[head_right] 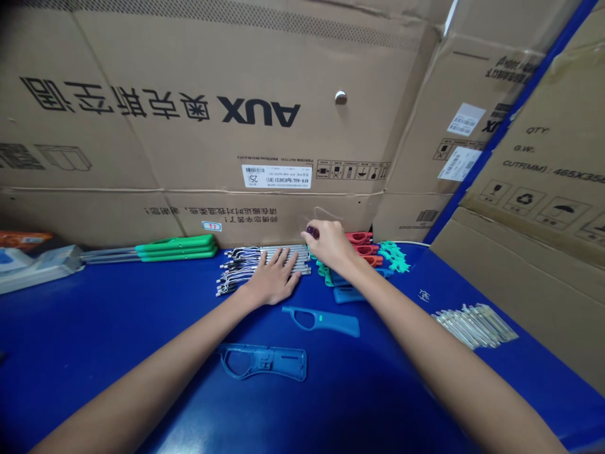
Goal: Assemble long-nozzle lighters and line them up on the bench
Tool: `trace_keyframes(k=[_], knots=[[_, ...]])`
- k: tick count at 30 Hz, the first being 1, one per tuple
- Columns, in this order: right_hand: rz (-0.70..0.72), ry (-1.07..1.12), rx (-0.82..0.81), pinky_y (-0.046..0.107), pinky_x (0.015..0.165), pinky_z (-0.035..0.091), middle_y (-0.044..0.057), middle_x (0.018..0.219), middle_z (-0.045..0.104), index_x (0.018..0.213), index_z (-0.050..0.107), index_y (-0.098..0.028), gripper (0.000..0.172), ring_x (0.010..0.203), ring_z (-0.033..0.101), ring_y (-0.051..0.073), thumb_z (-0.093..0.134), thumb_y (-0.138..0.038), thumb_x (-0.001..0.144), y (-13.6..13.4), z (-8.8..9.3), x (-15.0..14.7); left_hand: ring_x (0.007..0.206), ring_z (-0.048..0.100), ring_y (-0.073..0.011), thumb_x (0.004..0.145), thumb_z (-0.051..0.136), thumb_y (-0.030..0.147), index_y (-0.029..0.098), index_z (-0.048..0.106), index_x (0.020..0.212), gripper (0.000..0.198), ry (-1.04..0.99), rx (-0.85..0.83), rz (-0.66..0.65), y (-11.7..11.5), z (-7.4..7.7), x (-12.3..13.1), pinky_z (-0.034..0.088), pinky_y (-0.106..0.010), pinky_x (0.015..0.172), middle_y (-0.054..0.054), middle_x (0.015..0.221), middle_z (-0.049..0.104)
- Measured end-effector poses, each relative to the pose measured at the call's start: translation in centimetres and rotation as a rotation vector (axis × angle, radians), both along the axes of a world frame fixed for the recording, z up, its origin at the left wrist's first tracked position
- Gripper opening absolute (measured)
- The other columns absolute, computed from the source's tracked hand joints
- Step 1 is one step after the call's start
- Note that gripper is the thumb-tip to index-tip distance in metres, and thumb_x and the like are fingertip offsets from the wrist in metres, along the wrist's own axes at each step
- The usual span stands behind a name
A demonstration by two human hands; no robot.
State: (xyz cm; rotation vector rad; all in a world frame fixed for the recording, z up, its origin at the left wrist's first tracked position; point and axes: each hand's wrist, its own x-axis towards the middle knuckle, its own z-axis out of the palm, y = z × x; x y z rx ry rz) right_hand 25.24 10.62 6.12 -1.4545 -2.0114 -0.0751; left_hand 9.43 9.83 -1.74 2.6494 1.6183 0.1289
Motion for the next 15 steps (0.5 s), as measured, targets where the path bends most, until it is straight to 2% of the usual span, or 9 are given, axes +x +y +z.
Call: trace_keyframes(k=[6,15], knots=[[0.034,0.046,0.034,0.025,0.063,0.043,0.004,0.072,0.072,0.077,0.071,-0.018,0.015,0.064,0.063,0.016,0.061,-0.026,0.085,-0.5,0.0,-0.8,0.146,0.014,-0.0326,0.098,0.02,0.048,0.015,0.026,0.15,0.063,-0.004,0.005,0.002,-0.1,0.0,0.0,0.008,-0.06,0.115,-0.014,0.158,0.022],[0.051,-0.021,0.015,0.026,0.062,0.039,0.006,0.07,0.072,0.073,0.071,-0.018,0.014,0.063,0.061,0.017,0.061,-0.022,0.083,-0.3,-0.5,-0.8,0.146,0.015,-0.0326,0.098,0.019,0.049,0.014,0.026,0.151,0.064,0.007,0.004,-0.002,-0.1,0.0,0.0,0.01,-0.06,0.115,-0.015,0.157,0.022]])
